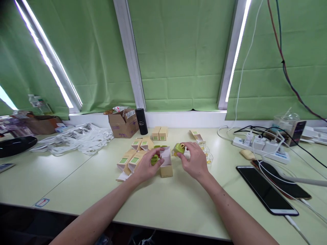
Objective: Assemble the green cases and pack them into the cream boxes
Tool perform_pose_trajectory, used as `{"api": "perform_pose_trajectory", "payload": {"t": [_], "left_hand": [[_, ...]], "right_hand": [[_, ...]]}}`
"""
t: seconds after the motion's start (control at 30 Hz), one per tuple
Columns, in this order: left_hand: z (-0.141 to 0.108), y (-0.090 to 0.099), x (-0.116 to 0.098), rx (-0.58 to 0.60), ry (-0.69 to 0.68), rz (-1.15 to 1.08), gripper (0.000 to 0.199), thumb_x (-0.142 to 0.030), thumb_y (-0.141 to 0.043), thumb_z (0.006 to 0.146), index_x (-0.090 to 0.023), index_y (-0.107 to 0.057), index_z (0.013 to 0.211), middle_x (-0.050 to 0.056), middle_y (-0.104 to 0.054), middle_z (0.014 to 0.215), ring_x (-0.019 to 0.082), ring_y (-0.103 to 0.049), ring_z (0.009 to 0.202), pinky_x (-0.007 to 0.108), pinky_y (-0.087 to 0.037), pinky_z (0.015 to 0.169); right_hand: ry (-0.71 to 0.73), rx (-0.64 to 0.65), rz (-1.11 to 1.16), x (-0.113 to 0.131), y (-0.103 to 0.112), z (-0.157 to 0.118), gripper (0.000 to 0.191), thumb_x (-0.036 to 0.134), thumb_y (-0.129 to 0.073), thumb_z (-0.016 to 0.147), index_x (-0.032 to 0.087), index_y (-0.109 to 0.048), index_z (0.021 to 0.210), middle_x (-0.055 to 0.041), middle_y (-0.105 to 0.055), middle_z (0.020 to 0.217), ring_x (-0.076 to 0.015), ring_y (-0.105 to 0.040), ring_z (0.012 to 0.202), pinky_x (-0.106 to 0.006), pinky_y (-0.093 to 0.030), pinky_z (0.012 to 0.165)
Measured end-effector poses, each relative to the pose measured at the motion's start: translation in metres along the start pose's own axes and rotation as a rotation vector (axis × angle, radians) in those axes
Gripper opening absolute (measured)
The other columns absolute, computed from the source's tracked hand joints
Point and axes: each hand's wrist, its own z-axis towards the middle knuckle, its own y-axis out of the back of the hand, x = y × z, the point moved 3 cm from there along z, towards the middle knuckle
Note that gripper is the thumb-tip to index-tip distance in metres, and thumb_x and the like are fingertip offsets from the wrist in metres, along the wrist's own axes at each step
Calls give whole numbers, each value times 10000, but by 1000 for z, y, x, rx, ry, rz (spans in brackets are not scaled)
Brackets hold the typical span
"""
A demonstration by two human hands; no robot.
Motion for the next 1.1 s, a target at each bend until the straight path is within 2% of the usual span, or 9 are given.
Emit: {"api": "perform_pose_trajectory", "payload": {"t": [0.07, 0.13, 0.27, 0.43, 0.63, 0.8, 0.97, 1.1], "left_hand": [[-1, 0, 0, 13, 5, -11, 439, -422, -664, 951, -223, -667, 1343, 120, -742, 1171, 297, -678, 1074, 468, -537, 976], [-1, -1, 1, 28, 4, -26, 464, -432, -654, 960, -228, -645, 1376, 126, -733, 1219, 301, -668, 1097, 473, -535, 978], [-3, -4, 6, 8, -8, -93, 506, -452, -666, 959, -257, -620, 1424, 125, -725, 1275, 308, -657, 1138, 482, -535, 999], [-3, -5, 7, 13, -27, -125, 511, -446, -675, 963, -256, -611, 1433, 121, -732, 1274, 305, -666, 1133, 482, -542, 1007], [-2, -4, 6, 53, -2, -163, 459, -334, -625, 975, -270, -604, 1429, 115, -702, 1352, 297, -660, 1173, 469, -537, 1023], [0, -2, 3, 63, 69, -237, 516, -215, -588, 911, -244, -606, 1426, 115, -711, 1305, 288, -657, 1192, 457, -534, 1017], [2, -2, 0, 52, 118, -344, 606, -122, -548, 802, -231, -630, 1392, 93, -725, 1196, 246, -670, 1117, 378, -561, 931], [1, -2, -1, 56, 144, -391, 619, -108, -531, 781, -227, -634, 1380, 84, -720, 1144, 238, -670, 1080, 367, -561, 902]], "right_hand": [[-32, -50, 213, 4, 0, -2, 302, 427, -684, 939, 235, -703, 1171, -108, -753, 1142, -272, -680, 936, -378, -557, 682], [-59, -37, 406, 10, -4, -6, 350, 464, -675, 960, 239, -692, 1228, -117, -726, 1214, -265, -688, 994, -330, -561, 619], [-84, 39, 563, 24, -15, -13, 383, 477, -656, 984, 265, -654, 1303, -110, -704, 1260, -264, -700, 1071, -311, -604, 658], [-55, 146, 533, 25, -24, -16, 355, 451, -623, 1010, 291, -628, 1327, -101, -663, 1345, -247, -711, 1064, -321, -624, 700], [-30, 122, 434, 17, -17, -11, 331, 421, -616, 1008, 278, -635, 1306, -102, -675, 1298, -217, -704, 924, -320, -604, 658], [6, 125, 350, 15, -13, -9, 300, 379, -624, 991, 265, -648, 1267, -96, -709, 1241, -195, -692, 805, -348, -603, 666], [42, 144, 297, 17, -14, -11, 316, 330, -629, 974, 268, -634, 1284, -96, -716, 1272, -212, -713, 844, -356, -598, 675], [71, 182, 208, 19, -16, -14, 316, 299, -635, 963, 269, -614, 1277, -77, -742, 1225, -230, -718, 880, -375, -583, 721]]}}
